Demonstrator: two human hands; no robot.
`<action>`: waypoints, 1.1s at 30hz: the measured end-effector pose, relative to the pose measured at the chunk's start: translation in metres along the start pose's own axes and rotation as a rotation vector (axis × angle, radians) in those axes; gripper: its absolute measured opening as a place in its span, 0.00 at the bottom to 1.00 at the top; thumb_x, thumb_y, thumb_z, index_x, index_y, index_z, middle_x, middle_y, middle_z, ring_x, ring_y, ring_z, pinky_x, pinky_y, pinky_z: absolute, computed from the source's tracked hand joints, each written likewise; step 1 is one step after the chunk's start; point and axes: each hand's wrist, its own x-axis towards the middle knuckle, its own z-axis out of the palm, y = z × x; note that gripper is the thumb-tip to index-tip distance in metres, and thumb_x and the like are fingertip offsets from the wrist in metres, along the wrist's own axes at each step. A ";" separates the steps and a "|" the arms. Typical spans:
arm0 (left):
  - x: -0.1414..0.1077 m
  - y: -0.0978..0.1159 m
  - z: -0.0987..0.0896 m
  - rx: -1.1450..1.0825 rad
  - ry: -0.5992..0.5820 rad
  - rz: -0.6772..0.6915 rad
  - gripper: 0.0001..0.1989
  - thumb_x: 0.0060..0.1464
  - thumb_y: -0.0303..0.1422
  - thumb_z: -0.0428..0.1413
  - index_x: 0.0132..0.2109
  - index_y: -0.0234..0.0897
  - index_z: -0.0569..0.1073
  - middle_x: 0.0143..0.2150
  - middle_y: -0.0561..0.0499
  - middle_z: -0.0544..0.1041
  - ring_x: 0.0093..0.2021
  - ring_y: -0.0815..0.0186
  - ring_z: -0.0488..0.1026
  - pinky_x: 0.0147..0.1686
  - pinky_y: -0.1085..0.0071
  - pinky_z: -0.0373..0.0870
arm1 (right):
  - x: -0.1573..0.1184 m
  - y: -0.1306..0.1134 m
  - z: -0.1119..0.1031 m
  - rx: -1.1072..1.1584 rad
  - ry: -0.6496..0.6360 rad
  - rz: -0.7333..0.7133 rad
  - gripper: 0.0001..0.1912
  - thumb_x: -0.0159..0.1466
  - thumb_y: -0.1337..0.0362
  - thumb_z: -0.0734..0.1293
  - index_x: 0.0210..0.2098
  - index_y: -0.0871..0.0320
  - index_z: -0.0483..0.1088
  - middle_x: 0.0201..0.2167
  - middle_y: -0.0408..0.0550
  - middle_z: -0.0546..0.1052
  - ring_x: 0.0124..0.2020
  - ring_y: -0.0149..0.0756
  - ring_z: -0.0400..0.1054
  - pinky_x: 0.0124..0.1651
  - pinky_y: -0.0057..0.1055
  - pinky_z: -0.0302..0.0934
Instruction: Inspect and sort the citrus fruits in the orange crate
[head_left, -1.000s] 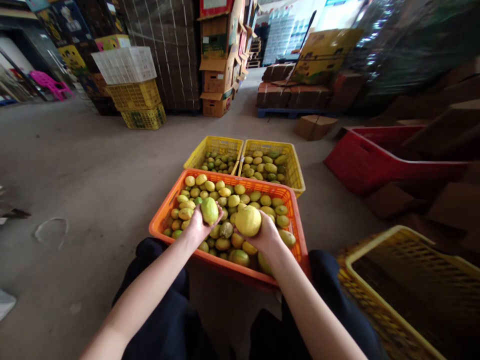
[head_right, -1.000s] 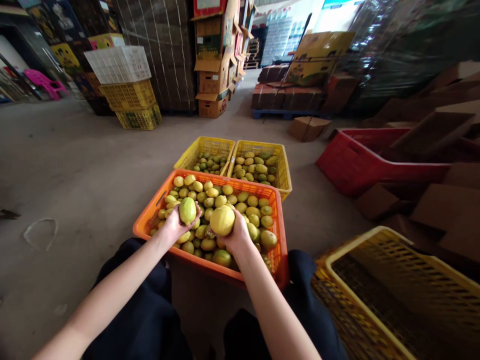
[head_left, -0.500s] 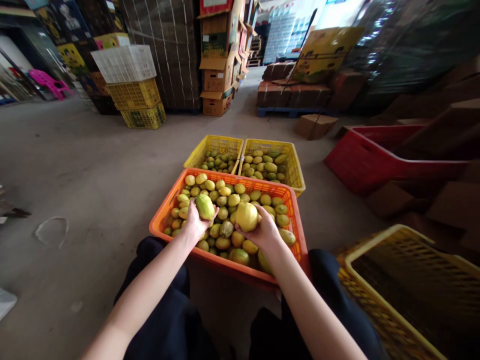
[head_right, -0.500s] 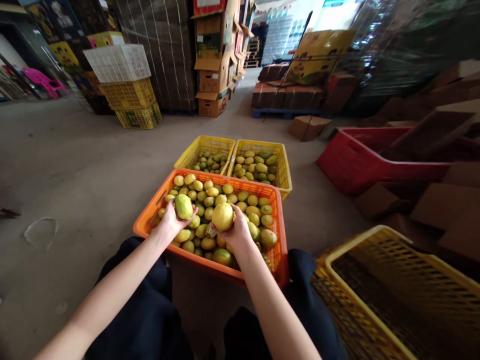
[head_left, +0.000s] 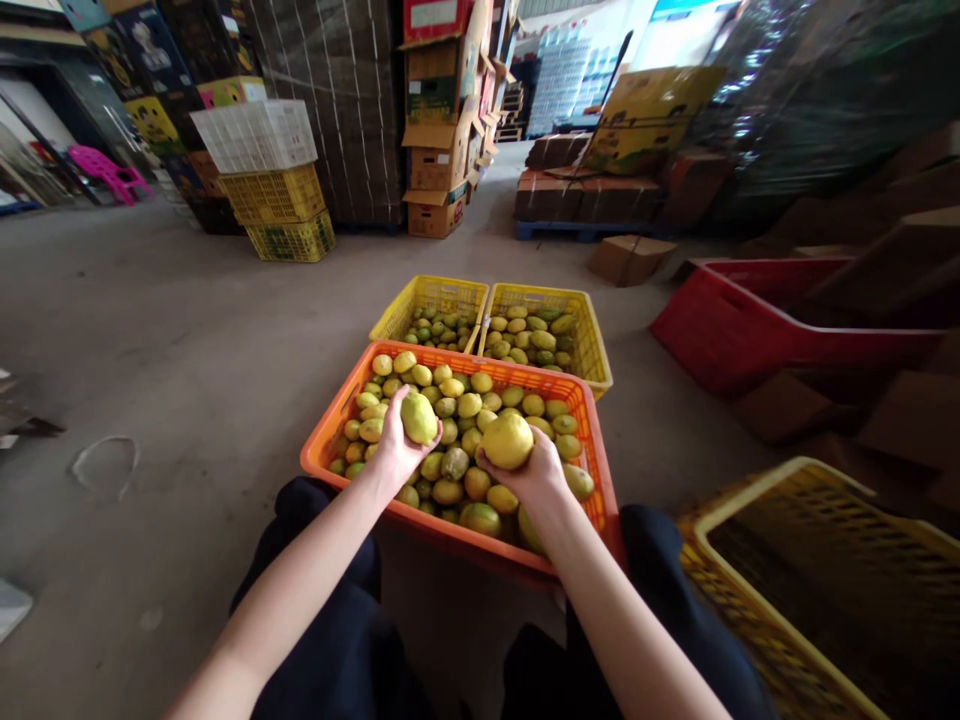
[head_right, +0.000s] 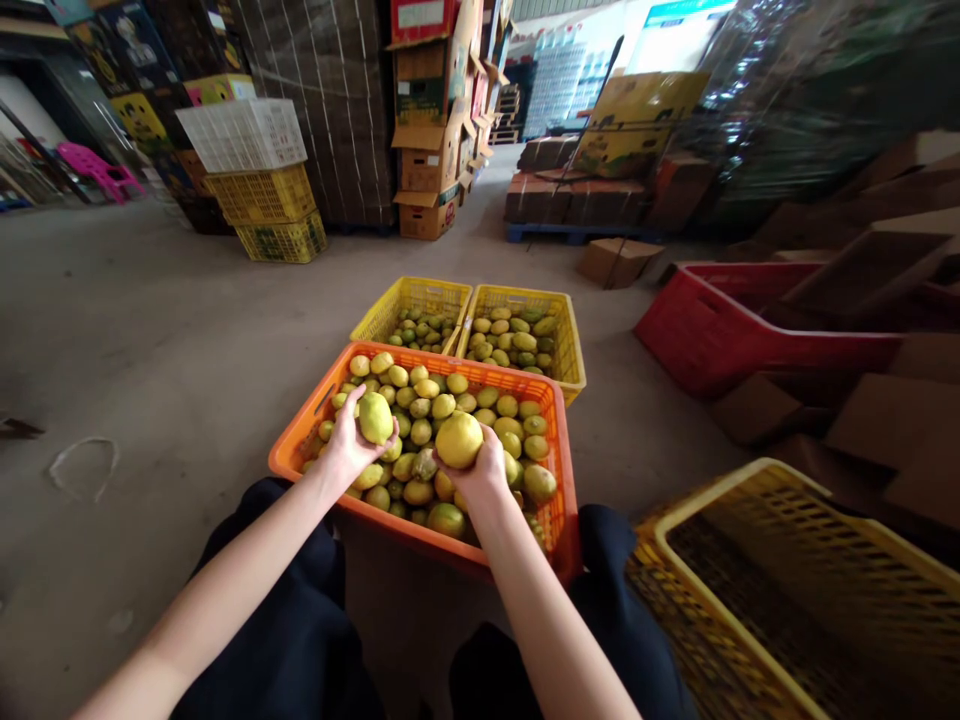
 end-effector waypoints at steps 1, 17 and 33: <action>-0.001 0.000 0.001 -0.002 -0.004 -0.012 0.07 0.58 0.36 0.60 0.39 0.40 0.70 0.31 0.55 0.72 0.27 0.69 0.73 0.29 0.73 0.78 | -0.002 0.000 0.002 0.016 0.033 0.015 0.07 0.66 0.64 0.57 0.34 0.52 0.65 0.22 0.42 0.75 0.23 0.39 0.72 0.28 0.39 0.71; 0.002 -0.007 0.004 -0.098 -0.149 -0.182 0.12 0.64 0.33 0.49 0.48 0.38 0.75 0.42 0.42 0.79 0.40 0.58 0.81 0.30 0.66 0.81 | -0.017 -0.004 0.013 0.016 -0.024 0.073 0.14 0.68 0.58 0.56 0.41 0.57 0.70 0.25 0.50 0.79 0.26 0.42 0.73 0.23 0.32 0.68; 0.002 -0.012 0.014 -0.147 -0.110 -0.284 0.14 0.67 0.35 0.47 0.51 0.29 0.70 0.37 0.42 0.74 0.34 0.63 0.78 0.20 0.76 0.77 | -0.029 -0.009 0.020 -0.004 -0.030 0.198 0.20 0.72 0.55 0.56 0.38 0.62 0.72 0.22 0.51 0.76 0.17 0.33 0.68 0.17 0.23 0.67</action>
